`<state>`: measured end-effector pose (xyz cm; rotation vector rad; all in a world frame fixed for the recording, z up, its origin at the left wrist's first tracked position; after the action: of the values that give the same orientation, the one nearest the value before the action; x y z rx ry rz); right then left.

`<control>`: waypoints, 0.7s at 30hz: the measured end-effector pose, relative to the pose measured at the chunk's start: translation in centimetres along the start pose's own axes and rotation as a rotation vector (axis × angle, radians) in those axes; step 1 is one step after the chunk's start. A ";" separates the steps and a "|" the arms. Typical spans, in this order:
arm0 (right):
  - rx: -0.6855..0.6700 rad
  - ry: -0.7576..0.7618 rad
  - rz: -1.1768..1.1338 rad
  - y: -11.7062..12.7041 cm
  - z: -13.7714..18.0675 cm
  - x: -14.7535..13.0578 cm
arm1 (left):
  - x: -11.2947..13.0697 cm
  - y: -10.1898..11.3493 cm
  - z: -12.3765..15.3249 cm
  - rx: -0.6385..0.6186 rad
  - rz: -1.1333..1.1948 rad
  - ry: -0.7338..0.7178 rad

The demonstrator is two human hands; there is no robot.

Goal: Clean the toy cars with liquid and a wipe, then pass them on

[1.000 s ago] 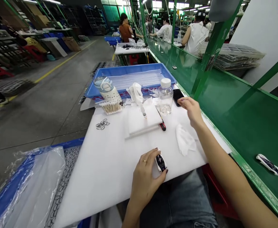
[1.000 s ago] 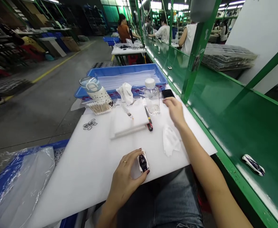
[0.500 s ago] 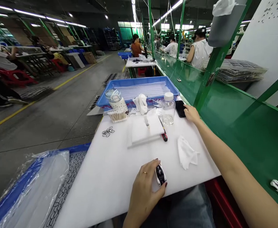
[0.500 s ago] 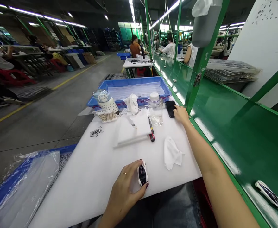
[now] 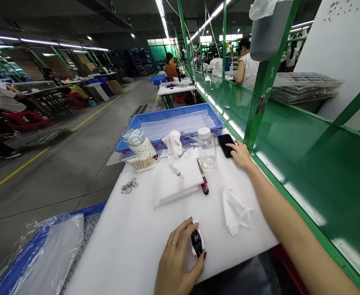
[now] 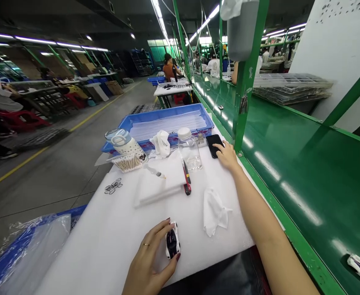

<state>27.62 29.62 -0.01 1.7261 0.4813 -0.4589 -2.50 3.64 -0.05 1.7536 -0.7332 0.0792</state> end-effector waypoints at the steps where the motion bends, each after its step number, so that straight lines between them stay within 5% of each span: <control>1: -0.018 -0.003 0.023 0.0 0.0 -0.2 | 0.0 0.0 0.0 0.002 -0.007 0.003; 12: 0.051 -0.178 0.014 0.5 0.5 -1.4 | -0.1 -0.4 0.3 -0.010 -0.037 0.033; 16: 0.051 -0.134 0.051 1.4 1.8 -1.4 | -0.3 -0.7 0.5 0.002 -0.034 0.045; 21: 0.222 -0.117 0.030 2.3 2.1 -1.2 | 0.0 -0.3 0.4 -0.022 -0.011 0.065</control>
<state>27.75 27.06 2.08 1.9041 0.3293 -0.6072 -2.45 3.34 -0.38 1.7256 -0.6741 0.1196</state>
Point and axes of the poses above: each hand's wrist, its own z-axis away from the middle knuckle, its own y-axis out of the back of the hand, x = y × z, the point moved 2 cm from there along -z, towards the middle knuckle, and after that the axes turned 4 degrees about -x, right-handed, at the moved point
